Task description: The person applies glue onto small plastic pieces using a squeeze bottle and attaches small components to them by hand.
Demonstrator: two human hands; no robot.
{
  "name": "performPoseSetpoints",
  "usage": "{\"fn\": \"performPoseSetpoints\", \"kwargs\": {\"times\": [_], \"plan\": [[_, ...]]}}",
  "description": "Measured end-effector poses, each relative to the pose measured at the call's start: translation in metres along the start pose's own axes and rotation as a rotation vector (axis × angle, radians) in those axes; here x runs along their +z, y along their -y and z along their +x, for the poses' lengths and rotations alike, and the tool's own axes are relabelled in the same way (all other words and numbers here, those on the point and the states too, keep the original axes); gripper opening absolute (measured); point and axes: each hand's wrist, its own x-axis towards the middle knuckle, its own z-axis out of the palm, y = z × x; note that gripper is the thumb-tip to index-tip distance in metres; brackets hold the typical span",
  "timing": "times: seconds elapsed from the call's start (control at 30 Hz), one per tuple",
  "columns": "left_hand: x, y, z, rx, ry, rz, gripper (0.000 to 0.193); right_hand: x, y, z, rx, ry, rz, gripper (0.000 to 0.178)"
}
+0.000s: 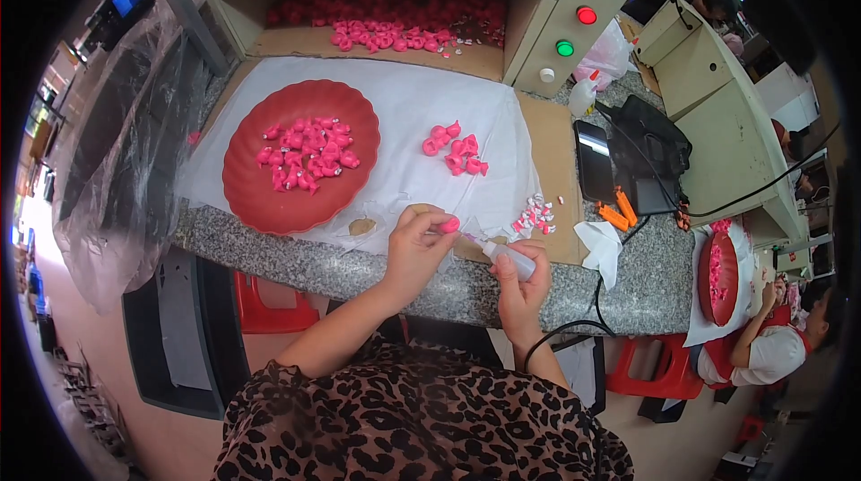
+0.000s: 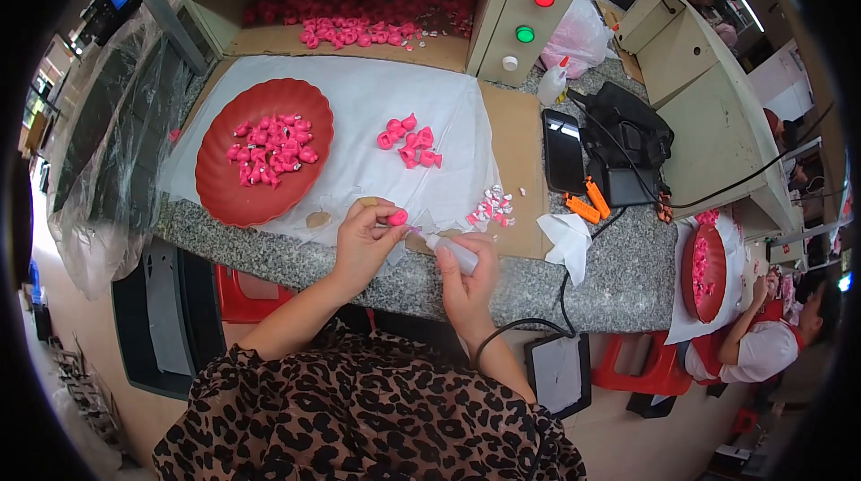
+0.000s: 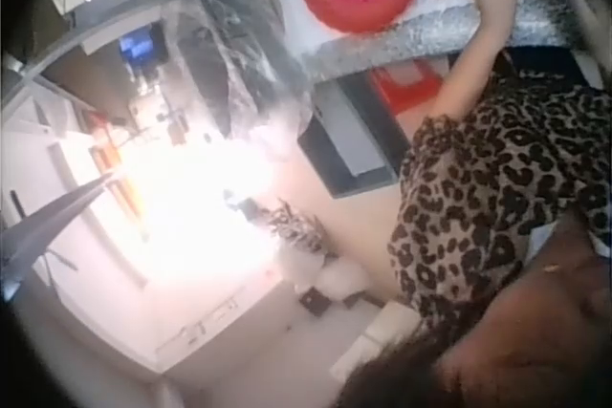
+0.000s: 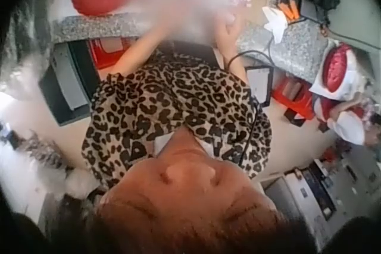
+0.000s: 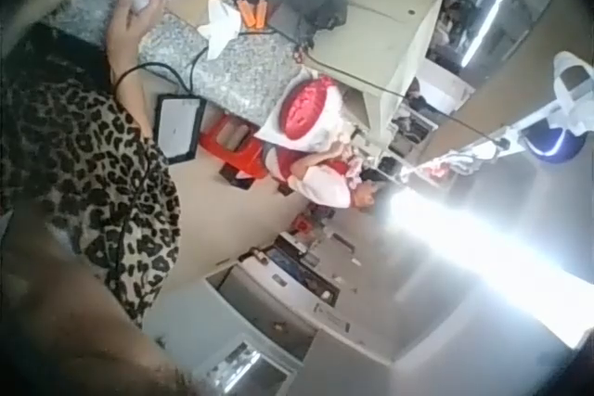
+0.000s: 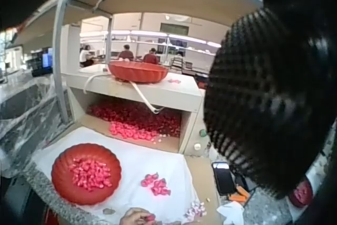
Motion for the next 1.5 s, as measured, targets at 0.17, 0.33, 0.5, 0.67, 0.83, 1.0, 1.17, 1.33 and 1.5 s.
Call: {"fn": "performPoseSetpoints", "kwargs": {"times": [0.17, 0.33, 0.5, 0.67, 0.83, 1.0, 1.17, 1.33, 1.5], "plan": [[0.000, -0.001, -0.001, 0.018, 0.009, 0.012, 0.020, 0.000, -0.002, 0.001, -0.068, 0.038, -0.153, 0.014], [0.000, -0.001, -0.001, 0.039, 0.012, 0.038, 0.019, -0.001, 0.000, 0.003, -0.084, 0.028, -0.185, 0.013], [0.000, -0.002, -0.002, 0.038, 0.005, 0.062, 0.018, 0.000, 0.004, 0.004, -0.142, 0.043, -0.249, 0.013], [0.000, -0.002, -0.002, 0.045, -0.007, 0.087, 0.019, 0.000, 0.008, 0.005, -0.181, 0.038, -0.284, 0.012], [-0.001, -0.003, -0.002, 0.042, 0.016, 0.100, 0.020, 0.002, 0.010, 0.005, -0.087, -0.007, -0.201, 0.017], [-0.001, -0.001, -0.002, 0.028, 0.031, 0.091, 0.022, 0.002, 0.011, 0.006, -0.069, -0.013, -0.186, 0.017], [-0.001, -0.001, -0.001, 0.045, 0.002, 0.065, 0.018, 0.002, 0.008, 0.005, -0.027, -0.019, -0.119, 0.015], [-0.003, -0.002, -0.001, 0.012, 0.039, 0.059, 0.019, -0.003, -0.002, 0.007, -0.024, -0.005, -0.100, 0.014], [-0.004, -0.002, 0.000, -0.002, 0.069, 0.083, 0.020, -0.002, 0.001, 0.009, -0.020, -0.001, -0.078, 0.013]]}}
